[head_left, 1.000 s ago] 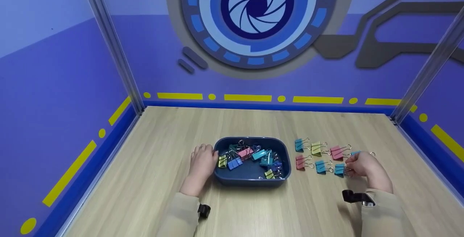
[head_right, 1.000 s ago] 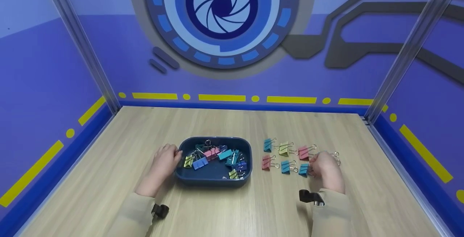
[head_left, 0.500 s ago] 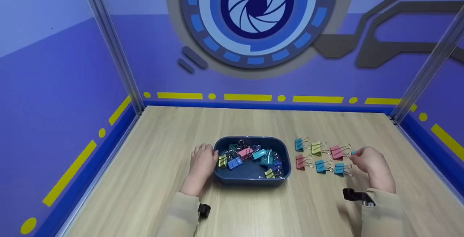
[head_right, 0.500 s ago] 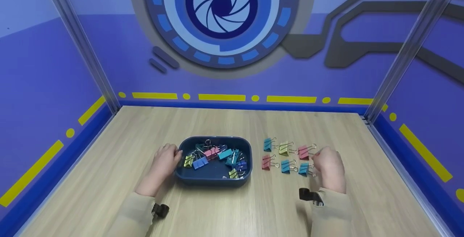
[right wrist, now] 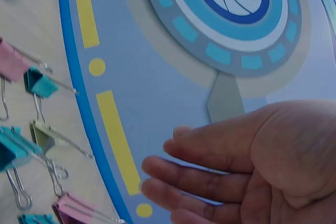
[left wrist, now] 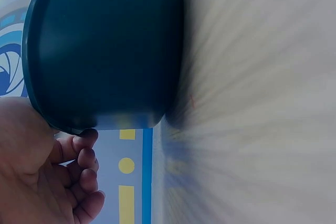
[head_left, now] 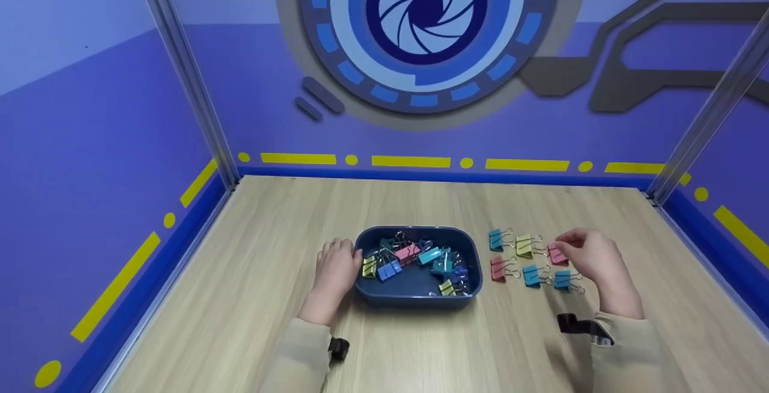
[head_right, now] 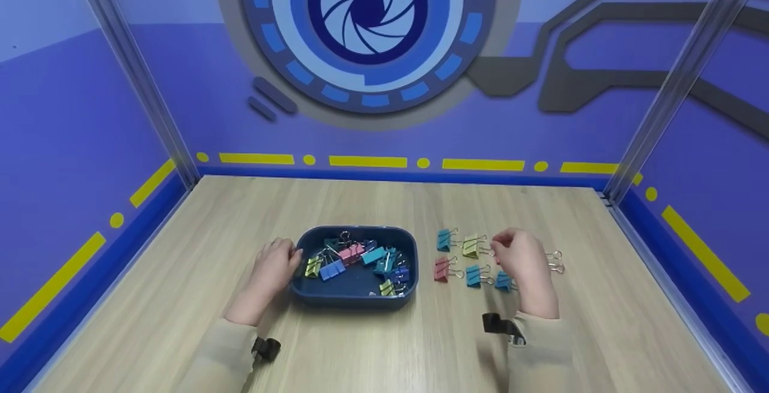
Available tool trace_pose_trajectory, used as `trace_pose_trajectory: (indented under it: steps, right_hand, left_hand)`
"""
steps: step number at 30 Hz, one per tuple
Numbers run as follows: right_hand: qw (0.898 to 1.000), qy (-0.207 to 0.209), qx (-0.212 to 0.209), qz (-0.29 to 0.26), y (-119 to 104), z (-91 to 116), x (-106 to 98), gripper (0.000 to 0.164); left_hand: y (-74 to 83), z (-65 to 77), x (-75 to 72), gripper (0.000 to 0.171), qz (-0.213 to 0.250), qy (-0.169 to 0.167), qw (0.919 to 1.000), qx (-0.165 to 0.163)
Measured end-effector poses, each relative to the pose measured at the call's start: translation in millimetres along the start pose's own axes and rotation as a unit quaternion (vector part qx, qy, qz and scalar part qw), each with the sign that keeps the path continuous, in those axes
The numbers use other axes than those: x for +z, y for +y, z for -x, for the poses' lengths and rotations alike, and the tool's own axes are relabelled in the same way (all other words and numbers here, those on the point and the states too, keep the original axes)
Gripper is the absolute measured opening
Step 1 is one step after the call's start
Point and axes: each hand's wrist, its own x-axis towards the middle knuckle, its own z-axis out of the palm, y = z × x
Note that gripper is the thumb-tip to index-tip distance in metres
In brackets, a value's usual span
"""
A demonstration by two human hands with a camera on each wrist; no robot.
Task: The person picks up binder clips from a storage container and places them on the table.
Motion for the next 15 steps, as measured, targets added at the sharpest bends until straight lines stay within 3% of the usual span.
trace_pose_trajectory:
  steps: [15]
  right_hand:
    - [0.991, 0.007, -0.13, -0.04, -62.3, -2.8, 61.6, 0.017]
  left_hand:
    - [-0.5, 0.2, 0.5, 0.022, 0.001, 0.004, 1.0, -0.002]
